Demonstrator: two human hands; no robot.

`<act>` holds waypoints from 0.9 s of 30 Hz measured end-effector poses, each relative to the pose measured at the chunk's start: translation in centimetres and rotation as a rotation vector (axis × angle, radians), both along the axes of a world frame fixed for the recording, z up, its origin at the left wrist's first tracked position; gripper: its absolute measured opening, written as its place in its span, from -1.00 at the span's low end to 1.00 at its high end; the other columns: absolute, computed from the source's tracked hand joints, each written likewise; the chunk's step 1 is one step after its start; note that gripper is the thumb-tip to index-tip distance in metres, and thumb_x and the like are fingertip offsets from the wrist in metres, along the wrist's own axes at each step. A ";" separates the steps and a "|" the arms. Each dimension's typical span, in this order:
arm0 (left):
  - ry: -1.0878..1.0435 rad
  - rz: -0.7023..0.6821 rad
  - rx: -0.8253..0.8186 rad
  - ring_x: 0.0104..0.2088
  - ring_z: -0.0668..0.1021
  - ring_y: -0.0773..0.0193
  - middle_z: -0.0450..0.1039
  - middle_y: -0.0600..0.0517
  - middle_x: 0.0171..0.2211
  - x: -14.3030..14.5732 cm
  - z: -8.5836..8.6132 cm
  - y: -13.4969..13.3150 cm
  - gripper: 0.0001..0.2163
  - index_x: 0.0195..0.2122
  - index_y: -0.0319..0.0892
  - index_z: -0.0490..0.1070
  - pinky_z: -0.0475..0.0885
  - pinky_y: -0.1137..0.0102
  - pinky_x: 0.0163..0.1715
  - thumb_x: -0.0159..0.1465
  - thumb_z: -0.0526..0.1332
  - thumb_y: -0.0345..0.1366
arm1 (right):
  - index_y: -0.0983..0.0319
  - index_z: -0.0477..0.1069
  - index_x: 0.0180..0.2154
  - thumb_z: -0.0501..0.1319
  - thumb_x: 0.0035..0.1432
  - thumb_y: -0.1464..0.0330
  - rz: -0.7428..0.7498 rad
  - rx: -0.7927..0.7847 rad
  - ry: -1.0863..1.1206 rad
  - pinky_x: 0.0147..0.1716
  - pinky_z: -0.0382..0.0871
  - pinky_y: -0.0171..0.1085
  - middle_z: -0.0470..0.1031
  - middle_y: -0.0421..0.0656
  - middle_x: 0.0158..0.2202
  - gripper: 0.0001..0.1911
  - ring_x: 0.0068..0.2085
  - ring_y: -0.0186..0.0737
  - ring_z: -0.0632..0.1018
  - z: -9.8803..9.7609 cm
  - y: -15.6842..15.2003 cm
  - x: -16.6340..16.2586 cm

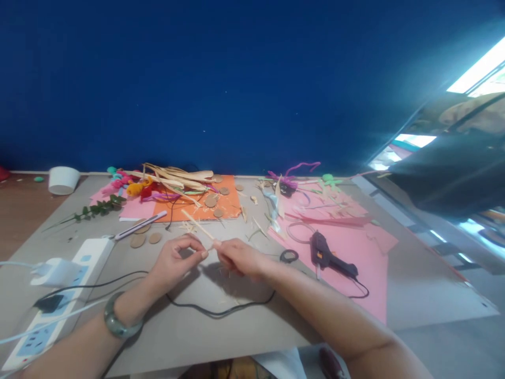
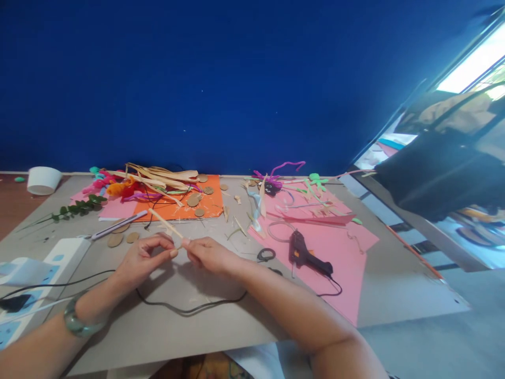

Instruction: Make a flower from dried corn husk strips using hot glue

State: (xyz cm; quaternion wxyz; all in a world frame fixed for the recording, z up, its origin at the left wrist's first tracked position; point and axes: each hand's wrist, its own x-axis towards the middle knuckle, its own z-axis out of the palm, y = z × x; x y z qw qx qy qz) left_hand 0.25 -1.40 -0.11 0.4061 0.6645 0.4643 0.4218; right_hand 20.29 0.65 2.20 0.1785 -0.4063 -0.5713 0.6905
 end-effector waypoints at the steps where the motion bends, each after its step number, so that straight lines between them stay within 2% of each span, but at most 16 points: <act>1: -0.003 0.006 0.011 -0.38 0.50 0.24 0.49 0.01 -0.46 -0.1 0.0 0.1 -0.86 -0.51 -0.18 0.49 0.38 0.36 -0.27 0.12 0.30 -0.25 | 0.21 0.06 -0.64 0.00 0.20 -0.05 -0.045 -0.050 0.027 -0.71 -0.16 -0.41 -0.01 -0.38 -0.72 -0.44 -0.69 -0.48 -0.02 0.4 0.3 0.2; 4: -0.028 0.034 0.015 -0.39 0.50 0.24 0.48 0.01 -0.48 -0.2 0.0 0.3 -0.85 -0.52 -0.18 0.48 0.38 0.37 -0.28 0.12 0.31 -0.24 | 0.19 0.01 -0.62 -0.04 0.23 -0.01 -0.173 -0.139 0.072 -0.72 -0.25 -0.43 -0.09 -0.41 -0.72 -0.47 -0.69 -0.48 -0.12 1.3 1.1 0.7; 6: -0.043 0.045 0.005 -0.38 0.50 0.24 0.49 0.01 -0.48 -0.1 -0.1 0.3 -0.84 -0.52 -0.18 0.48 0.39 0.37 -0.28 0.12 0.31 -0.22 | 0.19 0.02 -0.61 -0.06 0.23 -0.02 -0.180 -0.091 0.006 -0.72 -0.23 -0.42 -0.08 -0.39 -0.71 -0.48 -0.69 -0.47 -0.09 1.3 1.2 0.8; 10: -0.034 0.045 -0.051 -0.42 0.51 0.25 0.50 0.02 -0.50 0.1 -0.5 0.0 -0.83 -0.52 -0.19 0.50 0.40 0.39 -0.34 0.10 0.32 -0.20 | 0.24 0.17 -0.58 0.09 0.12 -0.08 0.055 0.235 -0.178 -0.65 -0.03 -0.41 0.08 -0.32 -0.63 -0.46 -0.58 -0.44 0.12 -0.3 0.2 -0.1; 13: -0.002 0.050 -0.112 -0.44 0.52 0.24 0.53 0.00 -0.50 0.1 -0.6 -0.1 -0.82 -0.49 -0.20 0.52 0.41 0.39 -0.38 0.09 0.32 -0.18 | 0.26 0.22 -0.54 -0.01 0.15 -0.12 0.123 0.335 -0.205 -0.58 0.02 -0.40 0.10 -0.29 -0.58 -0.42 -0.51 -0.41 0.17 -1.5 -0.6 -0.8; 15: 0.009 0.047 -0.124 -0.43 0.53 0.22 0.54 -0.02 -0.49 0.1 -0.7 -0.2 -0.81 -0.49 -0.20 0.53 0.41 0.39 -0.39 0.09 0.32 -0.16 | 0.27 0.22 -0.53 -0.07 0.18 -0.12 0.111 0.324 -0.214 -0.58 0.02 -0.39 0.11 -0.28 -0.57 -0.40 -0.51 -0.40 0.18 -1.7 -0.8 -1.0; 22: 0.000 0.029 -0.091 -0.43 0.52 0.24 0.53 0.01 -0.51 0.4 -0.5 -0.2 -0.82 -0.53 -0.19 0.50 0.41 0.41 -0.36 0.08 0.31 -0.19 | 0.25 0.16 -0.62 -0.05 0.25 0.04 0.045 0.323 -0.193 -0.56 0.03 -0.38 0.09 -0.29 -0.64 -0.47 -0.53 -0.39 0.19 -1.6 -0.9 -1.2; 27: 0.057 -0.021 -0.045 -0.39 0.54 0.22 0.54 0.00 -0.46 -0.1 0.1 0.2 -0.86 -0.51 -0.18 0.52 0.41 0.39 -0.32 0.10 0.31 -0.22 | 0.24 0.13 -0.65 -0.04 0.28 0.08 0.000 0.207 -0.118 -0.61 0.01 -0.39 0.08 -0.31 -0.71 -0.46 -0.60 -0.42 0.15 -1.4 -0.9 -1.3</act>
